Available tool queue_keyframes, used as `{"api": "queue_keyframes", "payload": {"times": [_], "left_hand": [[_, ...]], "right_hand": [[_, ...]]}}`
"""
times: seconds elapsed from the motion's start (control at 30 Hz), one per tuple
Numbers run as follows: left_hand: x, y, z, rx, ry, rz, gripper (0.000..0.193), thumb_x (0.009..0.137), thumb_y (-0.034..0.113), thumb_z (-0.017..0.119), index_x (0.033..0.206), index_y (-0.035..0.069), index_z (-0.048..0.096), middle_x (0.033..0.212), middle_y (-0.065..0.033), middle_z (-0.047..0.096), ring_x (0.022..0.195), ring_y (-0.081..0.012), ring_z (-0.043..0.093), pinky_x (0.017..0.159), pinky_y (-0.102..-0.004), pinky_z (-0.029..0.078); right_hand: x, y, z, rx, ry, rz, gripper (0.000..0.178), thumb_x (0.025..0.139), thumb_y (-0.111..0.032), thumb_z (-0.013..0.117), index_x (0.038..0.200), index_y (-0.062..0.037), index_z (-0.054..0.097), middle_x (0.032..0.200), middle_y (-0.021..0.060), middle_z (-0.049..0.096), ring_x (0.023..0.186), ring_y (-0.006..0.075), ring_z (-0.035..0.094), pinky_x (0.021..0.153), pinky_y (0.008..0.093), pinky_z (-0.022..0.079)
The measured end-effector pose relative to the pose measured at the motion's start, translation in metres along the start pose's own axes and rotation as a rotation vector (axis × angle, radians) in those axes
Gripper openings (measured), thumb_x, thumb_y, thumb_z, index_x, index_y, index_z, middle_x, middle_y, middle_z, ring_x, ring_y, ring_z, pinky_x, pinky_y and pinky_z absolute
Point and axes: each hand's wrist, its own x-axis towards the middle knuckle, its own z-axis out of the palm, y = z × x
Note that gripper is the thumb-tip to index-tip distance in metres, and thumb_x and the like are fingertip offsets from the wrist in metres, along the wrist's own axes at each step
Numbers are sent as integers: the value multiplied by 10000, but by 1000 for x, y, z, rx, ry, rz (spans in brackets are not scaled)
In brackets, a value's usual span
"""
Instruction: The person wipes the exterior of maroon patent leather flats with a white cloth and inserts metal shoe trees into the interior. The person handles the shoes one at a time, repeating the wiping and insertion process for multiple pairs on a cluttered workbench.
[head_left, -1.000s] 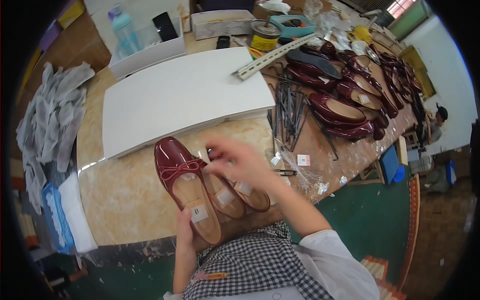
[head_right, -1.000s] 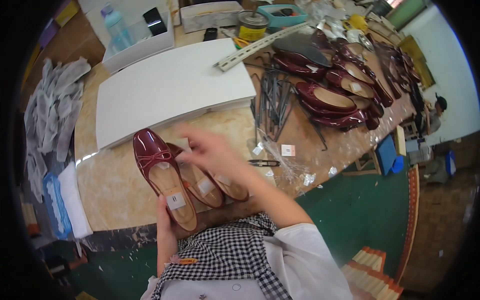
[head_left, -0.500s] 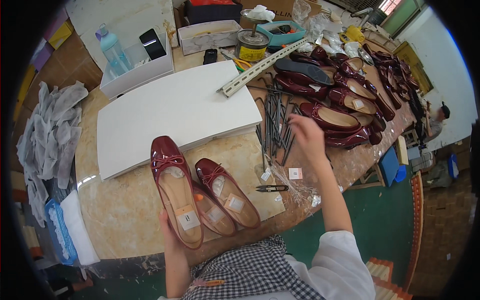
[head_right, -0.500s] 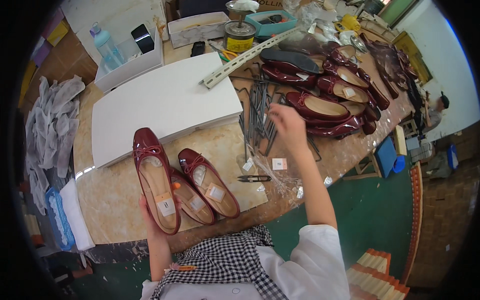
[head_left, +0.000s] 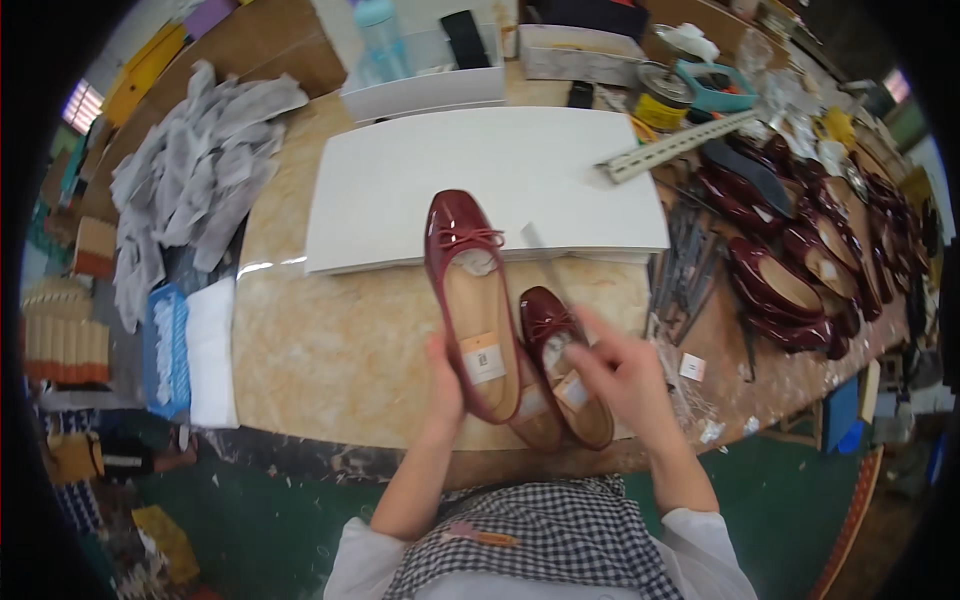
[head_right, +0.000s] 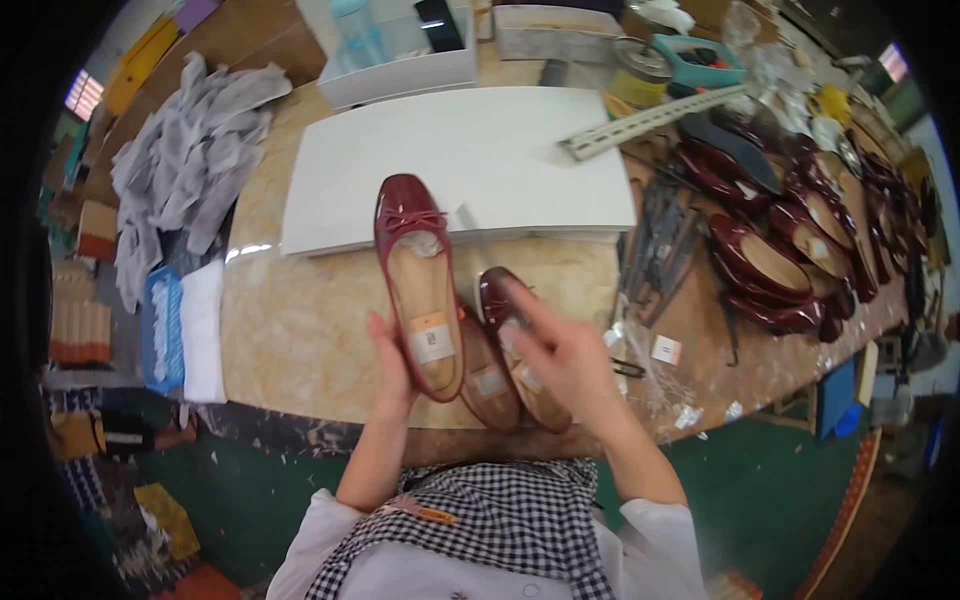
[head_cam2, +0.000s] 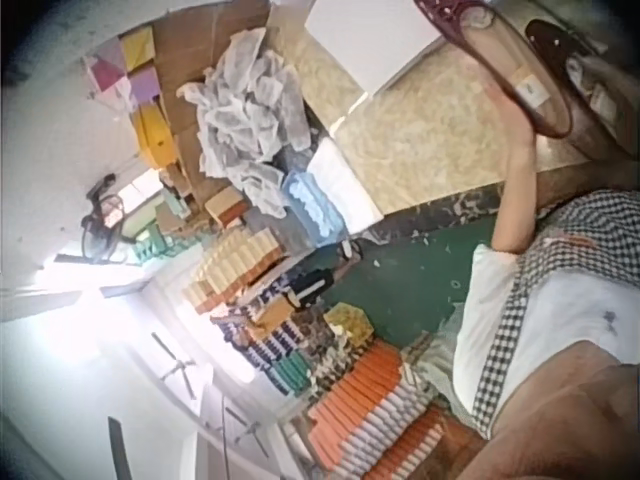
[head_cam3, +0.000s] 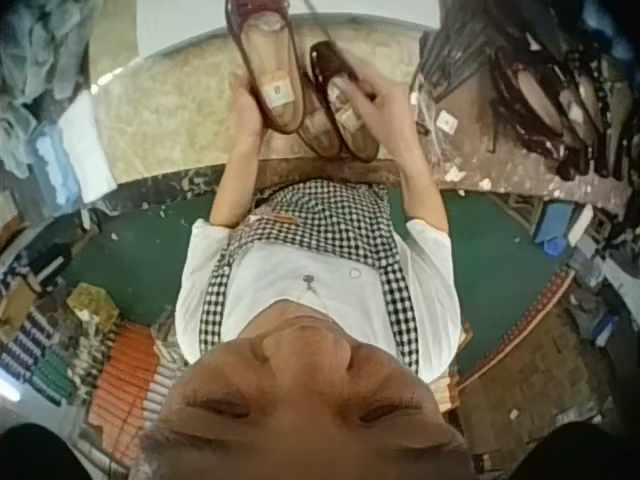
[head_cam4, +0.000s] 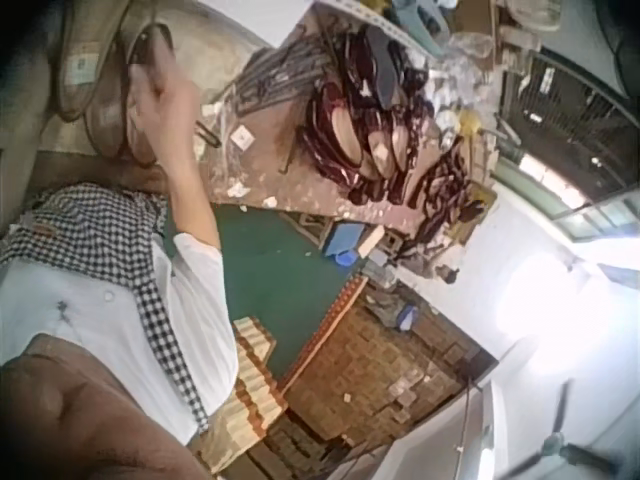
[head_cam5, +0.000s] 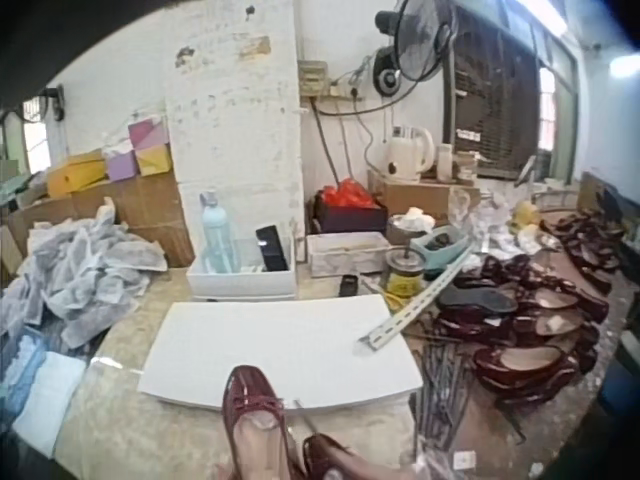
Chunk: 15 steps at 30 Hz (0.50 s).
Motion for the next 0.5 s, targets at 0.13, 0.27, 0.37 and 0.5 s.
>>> {"api": "queue_keyframes", "payload": {"times": [0.13, 0.27, 0.37, 0.5], "left_hand": [[-5, 26, 6, -1, -120, 101, 746, 973, 599, 245, 1474, 47, 233, 1414, -110, 424, 1286, -220, 427, 1078, -358, 325], [-8, 33, 5, 78, -168, 171, 876, 903, 689, 354, 1454, 16, 248, 1373, -124, 450, 1266, -211, 447, 1054, -353, 355], [-14, 36, 9, 138, -150, 186, 936, 872, 724, 379, 1452, 3, 244, 1370, -133, 451, 1263, -210, 450, 1049, -352, 362], [-27, 18, 12, 197, -125, 296, 868, 912, 716, 175, 1466, 54, 267, 1422, -109, 423, 1292, -220, 422, 1079, -362, 325]], "right_hand": [[3, -17, 26, 22, -207, 29, 385, 907, -143, 588, 1280, -54, 558, 560, 117, 488, 472, 133, 436, 479, 313, 380], [23, -15, 37, 134, -202, -16, 345, 915, -148, 568, 1238, -26, 579, 553, 136, 499, 436, 193, 470, 464, 324, 374], [23, -20, 46, 30, -92, -100, 328, 915, -142, 561, 1215, -14, 589, 557, 150, 527, 425, 242, 504, 448, 343, 378], [24, -37, 62, -162, 55, -214, 315, 906, -142, 561, 1186, -2, 596, 551, 147, 561, 436, 274, 546, 440, 371, 412]]}}
